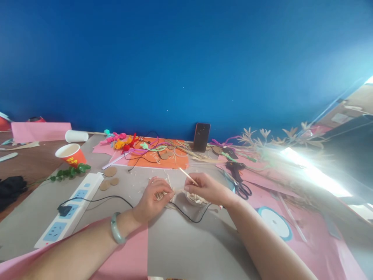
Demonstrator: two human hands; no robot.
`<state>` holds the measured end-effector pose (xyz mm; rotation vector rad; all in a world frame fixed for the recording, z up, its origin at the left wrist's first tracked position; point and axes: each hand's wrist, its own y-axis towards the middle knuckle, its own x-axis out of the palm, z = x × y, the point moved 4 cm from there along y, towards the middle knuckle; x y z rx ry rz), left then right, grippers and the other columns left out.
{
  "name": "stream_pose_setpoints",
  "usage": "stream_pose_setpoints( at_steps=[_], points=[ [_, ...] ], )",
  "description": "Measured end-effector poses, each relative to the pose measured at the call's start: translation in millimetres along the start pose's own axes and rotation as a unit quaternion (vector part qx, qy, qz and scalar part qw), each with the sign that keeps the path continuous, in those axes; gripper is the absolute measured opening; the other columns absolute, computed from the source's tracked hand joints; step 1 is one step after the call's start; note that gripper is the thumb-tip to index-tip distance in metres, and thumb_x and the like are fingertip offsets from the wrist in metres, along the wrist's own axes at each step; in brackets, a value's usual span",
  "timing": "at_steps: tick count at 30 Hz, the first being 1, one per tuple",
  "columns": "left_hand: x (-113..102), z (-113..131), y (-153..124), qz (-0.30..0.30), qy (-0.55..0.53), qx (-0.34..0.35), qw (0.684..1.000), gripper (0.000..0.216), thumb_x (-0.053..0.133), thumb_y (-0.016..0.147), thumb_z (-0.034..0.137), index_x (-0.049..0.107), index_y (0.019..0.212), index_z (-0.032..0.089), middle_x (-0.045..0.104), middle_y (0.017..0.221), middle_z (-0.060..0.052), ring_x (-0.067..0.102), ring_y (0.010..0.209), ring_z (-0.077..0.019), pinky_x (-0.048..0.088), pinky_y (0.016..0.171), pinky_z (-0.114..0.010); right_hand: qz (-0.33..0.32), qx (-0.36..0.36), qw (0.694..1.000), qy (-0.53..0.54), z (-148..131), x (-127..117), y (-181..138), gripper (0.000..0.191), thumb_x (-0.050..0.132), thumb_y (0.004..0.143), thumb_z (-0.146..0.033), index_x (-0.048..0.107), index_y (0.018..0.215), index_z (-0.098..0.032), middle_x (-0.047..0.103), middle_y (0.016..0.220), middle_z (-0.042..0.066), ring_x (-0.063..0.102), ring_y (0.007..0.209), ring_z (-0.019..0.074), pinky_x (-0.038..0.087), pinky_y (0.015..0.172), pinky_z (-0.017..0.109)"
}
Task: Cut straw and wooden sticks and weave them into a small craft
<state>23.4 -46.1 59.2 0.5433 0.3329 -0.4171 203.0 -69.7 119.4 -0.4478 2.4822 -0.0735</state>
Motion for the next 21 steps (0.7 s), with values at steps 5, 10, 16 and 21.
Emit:
stream_pose_setpoints(
  at_steps=[5, 10, 16, 21],
  points=[
    [1, -3, 0, -0.004, -0.066, -0.021, 0.998, 0.02, 0.06, 0.081, 0.036, 0.064, 0.068, 0.02, 0.066, 0.075, -0.004, 0.059, 0.081, -0.0184, 0.041, 0.088, -0.036, 0.032, 0.01, 0.998, 0.043, 0, 7, 4, 0.027, 0.057, 0.079, -0.041, 0.059, 0.076, -0.014, 0.047, 0.061, -0.004, 0.039, 0.055, 0.0082, 0.031, 0.051, 0.021],
    [0, -8, -1, 0.009, -0.118, -0.058, 0.991, 0.025, 0.06, 0.08, 0.04, 0.065, 0.07, 0.018, 0.064, 0.077, -0.007, 0.059, 0.079, -0.0175, 0.046, 0.077, -0.031, 0.044, 0.007, 0.992, 0.117, -3, 24, 8, 0.03, 0.065, 0.073, -0.043, 0.062, 0.08, -0.014, 0.05, 0.061, -0.003, 0.039, 0.054, 0.0081, 0.029, 0.049, 0.02],
    [2, -10, -2, 0.01, -0.128, -0.063, 0.99, 0.021, 0.063, 0.078, 0.037, 0.066, 0.068, 0.018, 0.065, 0.078, -0.006, 0.059, 0.081, -0.0181, 0.046, 0.078, -0.031, 0.059, 0.017, 0.992, 0.111, -11, 31, 8, 0.022, 0.06, 0.075, -0.036, 0.058, 0.068, -0.015, 0.039, 0.051, -0.007, 0.03, 0.048, 0.0064, 0.024, 0.046, 0.02],
    [2, -11, -3, 0.015, -0.125, -0.063, 0.99, 0.016, 0.064, 0.077, 0.033, 0.067, 0.07, 0.019, 0.065, 0.079, -0.006, 0.058, 0.083, -0.018, 0.046, 0.079, -0.031, 0.052, 0.032, 0.994, 0.092, -7, 31, 8, 0.021, 0.058, 0.075, -0.035, 0.056, 0.068, -0.016, 0.04, 0.049, -0.007, 0.032, 0.047, 0.0068, 0.023, 0.045, 0.02]
  ],
)
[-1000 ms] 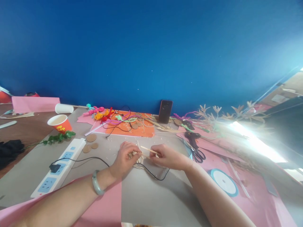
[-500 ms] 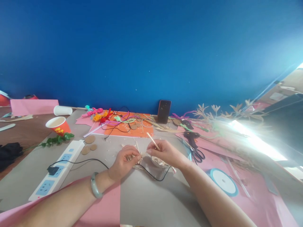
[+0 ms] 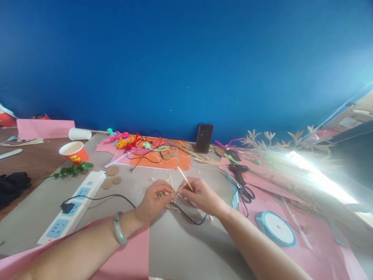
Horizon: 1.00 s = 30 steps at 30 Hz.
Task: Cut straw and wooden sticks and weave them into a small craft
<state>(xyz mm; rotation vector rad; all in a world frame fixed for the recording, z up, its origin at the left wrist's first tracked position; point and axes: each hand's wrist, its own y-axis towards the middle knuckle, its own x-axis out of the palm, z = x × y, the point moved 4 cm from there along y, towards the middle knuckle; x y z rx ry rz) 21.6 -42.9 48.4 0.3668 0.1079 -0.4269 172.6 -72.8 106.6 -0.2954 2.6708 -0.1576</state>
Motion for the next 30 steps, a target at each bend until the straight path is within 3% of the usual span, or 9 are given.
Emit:
stream_pose_setpoints(
  at_steps=[11, 17, 30],
  points=[
    [1.6, -6.0, -0.7, -0.016, -0.077, -0.06, 0.995, 0.017, 0.065, 0.076, 0.033, 0.066, 0.072, 0.016, 0.062, 0.077, -0.004, 0.056, 0.075, -0.0149, 0.044, 0.071, -0.027, 0.04, 0.014, 0.999, 0.011, 4.7, 2.0, 1.7, 0.022, 0.061, 0.071, -0.037, 0.059, 0.067, -0.015, 0.042, 0.049, -0.006, 0.033, 0.047, 0.0066, 0.025, 0.044, 0.02],
    [2.4, -5.3, -0.7, -0.034, -0.13, -0.099, 0.986, 0.019, 0.066, 0.076, 0.034, 0.063, 0.072, 0.016, 0.062, 0.07, -0.002, 0.056, 0.067, -0.013, 0.044, 0.066, -0.025, 0.019, 0.004, 1.0, 0.014, 8.3, 6.8, 3.3, 0.022, 0.061, 0.072, -0.036, 0.059, 0.069, -0.014, 0.042, 0.049, -0.006, 0.032, 0.046, 0.006, 0.024, 0.044, 0.02],
    [1.1, -3.0, -0.9, -0.021, -0.135, -0.132, 0.982, 0.024, 0.069, 0.072, 0.038, 0.062, 0.074, 0.016, 0.061, 0.069, -0.001, 0.053, 0.066, -0.0126, 0.041, 0.064, -0.024, 0.03, 0.012, 0.999, 0.01, 7.0, 4.3, 1.3, 0.023, 0.06, 0.074, -0.036, 0.057, 0.067, -0.015, 0.039, 0.048, -0.007, 0.031, 0.045, 0.0056, 0.023, 0.043, 0.019]
  ],
)
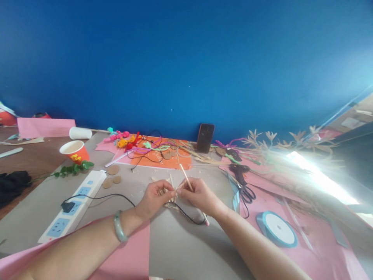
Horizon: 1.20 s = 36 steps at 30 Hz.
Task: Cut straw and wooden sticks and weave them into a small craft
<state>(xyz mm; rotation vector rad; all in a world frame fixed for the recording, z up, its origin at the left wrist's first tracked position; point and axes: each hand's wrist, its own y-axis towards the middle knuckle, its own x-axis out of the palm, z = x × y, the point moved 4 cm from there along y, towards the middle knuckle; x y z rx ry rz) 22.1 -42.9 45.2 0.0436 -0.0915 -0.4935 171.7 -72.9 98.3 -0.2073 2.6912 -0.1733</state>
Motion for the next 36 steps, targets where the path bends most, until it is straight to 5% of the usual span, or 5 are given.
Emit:
stream_pose_setpoints(
  at_steps=[10, 31, 36],
  points=[
    [4.3, -5.4, -0.4, -0.042, -0.018, -0.025, 0.999, 0.023, 0.065, 0.077, 0.037, 0.063, 0.079, 0.013, 0.057, 0.068, -0.001, 0.045, 0.062, -0.0092, 0.035, 0.06, -0.021, 0.02, -0.002, 1.0, 0.0, 0.1, -0.4, 0.8, 0.021, 0.06, 0.073, -0.035, 0.057, 0.067, -0.015, 0.041, 0.048, -0.006, 0.033, 0.045, 0.0061, 0.024, 0.043, 0.02],
    [0.0, -4.5, 1.8, -0.022, -0.079, -0.048, 0.995, 0.021, 0.072, 0.07, 0.032, 0.063, 0.069, 0.013, 0.055, 0.062, 0.001, 0.044, 0.058, -0.0086, 0.033, 0.057, -0.021, 0.019, -0.006, 1.0, 0.005, -3.8, -0.7, -0.8, 0.018, 0.059, 0.072, -0.032, 0.053, 0.064, -0.016, 0.038, 0.047, -0.007, 0.032, 0.045, 0.0058, 0.022, 0.043, 0.02],
    [-0.3, 1.1, 1.3, -0.008, -0.119, -0.06, 0.991, 0.02, 0.07, 0.073, 0.032, 0.062, 0.071, 0.013, 0.054, 0.063, 0.001, 0.046, 0.06, -0.0092, 0.034, 0.06, -0.022, 0.073, 0.018, 0.995, 0.068, 0.3, -3.3, 0.0, 0.028, 0.057, 0.076, -0.045, 0.049, 0.072, -0.019, 0.037, 0.053, -0.007, 0.03, 0.045, 0.006, 0.023, 0.041, 0.019]
  ],
)
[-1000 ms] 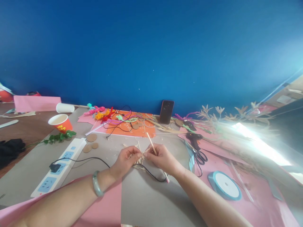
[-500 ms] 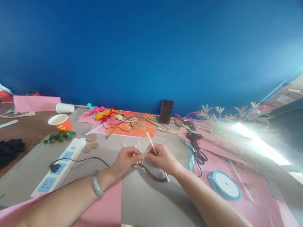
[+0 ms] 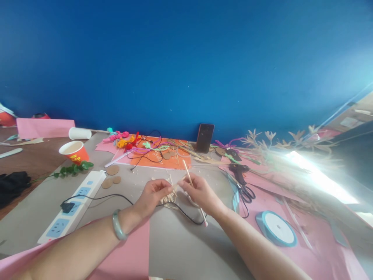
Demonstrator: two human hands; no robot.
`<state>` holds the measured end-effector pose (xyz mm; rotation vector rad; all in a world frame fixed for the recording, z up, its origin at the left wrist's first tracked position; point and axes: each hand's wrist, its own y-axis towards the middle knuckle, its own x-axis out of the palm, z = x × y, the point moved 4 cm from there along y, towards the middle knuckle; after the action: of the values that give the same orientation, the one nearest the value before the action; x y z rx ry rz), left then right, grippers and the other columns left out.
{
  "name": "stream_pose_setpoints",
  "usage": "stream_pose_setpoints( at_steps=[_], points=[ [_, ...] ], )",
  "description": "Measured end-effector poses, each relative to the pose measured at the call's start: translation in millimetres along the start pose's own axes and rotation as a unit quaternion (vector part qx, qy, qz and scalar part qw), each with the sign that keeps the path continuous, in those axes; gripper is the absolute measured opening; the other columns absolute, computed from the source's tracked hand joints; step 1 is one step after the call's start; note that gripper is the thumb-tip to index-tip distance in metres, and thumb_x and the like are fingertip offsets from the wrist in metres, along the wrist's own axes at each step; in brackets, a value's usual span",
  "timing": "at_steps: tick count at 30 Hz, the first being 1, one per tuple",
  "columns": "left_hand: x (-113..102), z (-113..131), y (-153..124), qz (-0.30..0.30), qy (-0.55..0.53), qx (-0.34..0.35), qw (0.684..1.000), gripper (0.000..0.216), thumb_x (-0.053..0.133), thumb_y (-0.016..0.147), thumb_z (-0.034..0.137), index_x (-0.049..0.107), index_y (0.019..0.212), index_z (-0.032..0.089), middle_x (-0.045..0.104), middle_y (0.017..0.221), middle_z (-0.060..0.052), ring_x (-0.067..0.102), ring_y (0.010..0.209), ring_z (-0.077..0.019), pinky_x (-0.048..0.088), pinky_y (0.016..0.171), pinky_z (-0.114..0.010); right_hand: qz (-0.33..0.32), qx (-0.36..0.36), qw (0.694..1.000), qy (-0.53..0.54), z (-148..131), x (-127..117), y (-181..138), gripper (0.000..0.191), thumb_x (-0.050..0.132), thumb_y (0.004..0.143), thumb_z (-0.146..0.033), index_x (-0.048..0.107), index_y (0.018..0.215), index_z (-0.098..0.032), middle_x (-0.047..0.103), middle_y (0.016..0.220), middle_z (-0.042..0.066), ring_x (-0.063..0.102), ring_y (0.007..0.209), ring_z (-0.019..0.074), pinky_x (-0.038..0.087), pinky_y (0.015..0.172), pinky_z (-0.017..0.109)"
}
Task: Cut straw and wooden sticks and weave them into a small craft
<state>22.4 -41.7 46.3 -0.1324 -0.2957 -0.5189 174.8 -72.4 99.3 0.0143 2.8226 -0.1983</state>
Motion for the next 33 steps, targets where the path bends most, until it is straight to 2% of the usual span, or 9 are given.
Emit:
stream_pose_setpoints(
  at_steps=[3, 5, 8, 10, 13, 17, 19, 25, 33],
  points=[
    [-2, 1, 1, 0.024, -0.014, 0.001, 1.0, 0.02, 0.069, 0.074, 0.032, 0.063, 0.073, 0.013, 0.057, 0.066, -0.001, 0.048, 0.062, -0.0094, 0.036, 0.062, -0.022, 0.033, 0.007, 0.994, 0.102, 3, -2, 0, 0.024, 0.046, 0.083, -0.046, 0.044, 0.084, -0.022, 0.04, 0.063, -0.007, 0.031, 0.046, 0.0063, 0.024, 0.04, 0.018],
    [-2, 0, 1, 0.032, -0.021, 0.001, 0.999, 0.019, 0.069, 0.074, 0.032, 0.064, 0.073, 0.013, 0.058, 0.067, -0.001, 0.048, 0.062, -0.0091, 0.036, 0.062, -0.022, 0.019, 0.001, 0.993, 0.116, 4, 0, 0, 0.02, 0.043, 0.085, -0.042, 0.044, 0.087, -0.022, 0.04, 0.063, -0.007, 0.032, 0.046, 0.0068, 0.025, 0.041, 0.018],
    [-2, 1, 1, 0.037, -0.022, 0.003, 0.999, 0.019, 0.069, 0.073, 0.032, 0.065, 0.074, 0.014, 0.059, 0.067, -0.001, 0.05, 0.062, -0.0095, 0.038, 0.063, -0.022, -0.035, -0.021, 0.998, 0.049, 6, 7, 0, 0.015, 0.045, 0.084, -0.036, 0.046, 0.083, -0.021, 0.037, 0.055, -0.008, 0.032, 0.044, 0.0074, 0.025, 0.042, 0.019],
    [-2, 1, 1, 0.043, -0.01, 0.003, 0.999, 0.02, 0.069, 0.073, 0.033, 0.065, 0.074, 0.014, 0.061, 0.067, -0.001, 0.052, 0.063, -0.0107, 0.039, 0.064, -0.023, -0.062, -0.037, 0.997, 0.003, 7, 11, -1, 0.012, 0.045, 0.085, -0.032, 0.047, 0.081, -0.02, 0.042, 0.055, -0.007, 0.034, 0.045, 0.0074, 0.027, 0.043, 0.02],
    [-2, 2, 0, 0.048, 0.001, 0.002, 0.999, 0.022, 0.069, 0.073, 0.035, 0.063, 0.073, 0.014, 0.062, 0.067, -0.002, 0.055, 0.065, -0.0121, 0.041, 0.066, -0.024, -0.068, -0.052, 0.996, -0.037, 5, 17, -4, 0.006, 0.042, 0.086, -0.024, 0.047, 0.084, -0.02, 0.054, 0.063, -0.004, 0.042, 0.05, 0.0083, 0.032, 0.049, 0.021],
    [-2, 1, 0, 0.053, 0.009, 0.005, 0.999, 0.024, 0.07, 0.072, 0.036, 0.062, 0.072, 0.013, 0.061, 0.066, -0.002, 0.054, 0.062, -0.0112, 0.042, 0.062, -0.023, -0.054, -0.072, 0.994, -0.068, -3, 22, -11, 0.006, 0.042, 0.084, -0.017, 0.046, 0.081, -0.02, 0.057, 0.066, -0.002, 0.05, 0.061, 0.0106, 0.038, 0.06, 0.024],
    [-2, -2, 1, 0.05, 0.011, 0.001, 0.999, 0.024, 0.07, 0.072, 0.036, 0.062, 0.073, 0.013, 0.062, 0.067, -0.003, 0.054, 0.063, -0.0116, 0.042, 0.061, -0.023, -0.044, -0.07, 0.994, -0.067, -4, 23, -12, 0.007, 0.044, 0.085, -0.021, 0.046, 0.078, -0.02, 0.055, 0.065, -0.002, 0.049, 0.061, 0.0109, 0.038, 0.061, 0.024],
    [-1, -5, 0, 0.036, 0.005, -0.007, 0.999, 0.023, 0.069, 0.073, 0.035, 0.061, 0.072, 0.013, 0.061, 0.066, -0.002, 0.055, 0.063, -0.011, 0.042, 0.062, -0.023, -0.035, -0.016, 0.999, -0.033, 2, 26, -10, 0.022, 0.046, 0.088, -0.037, 0.047, 0.074, -0.02, 0.047, 0.052, -0.006, 0.039, 0.046, 0.0083, 0.031, 0.048, 0.022],
    [-2, -6, 0, 0.021, 0.021, -0.005, 1.0, 0.026, 0.068, 0.075, 0.037, 0.06, 0.074, 0.013, 0.061, 0.066, -0.002, 0.055, 0.063, -0.012, 0.042, 0.063, -0.025, -0.054, 0.037, 0.997, 0.041, 16, 28, -5, 0.032, 0.052, 0.083, -0.049, 0.046, 0.072, -0.019, 0.052, 0.051, -0.005, 0.034, 0.038, 0.0052, 0.023, 0.038, 0.02]
  ],
)
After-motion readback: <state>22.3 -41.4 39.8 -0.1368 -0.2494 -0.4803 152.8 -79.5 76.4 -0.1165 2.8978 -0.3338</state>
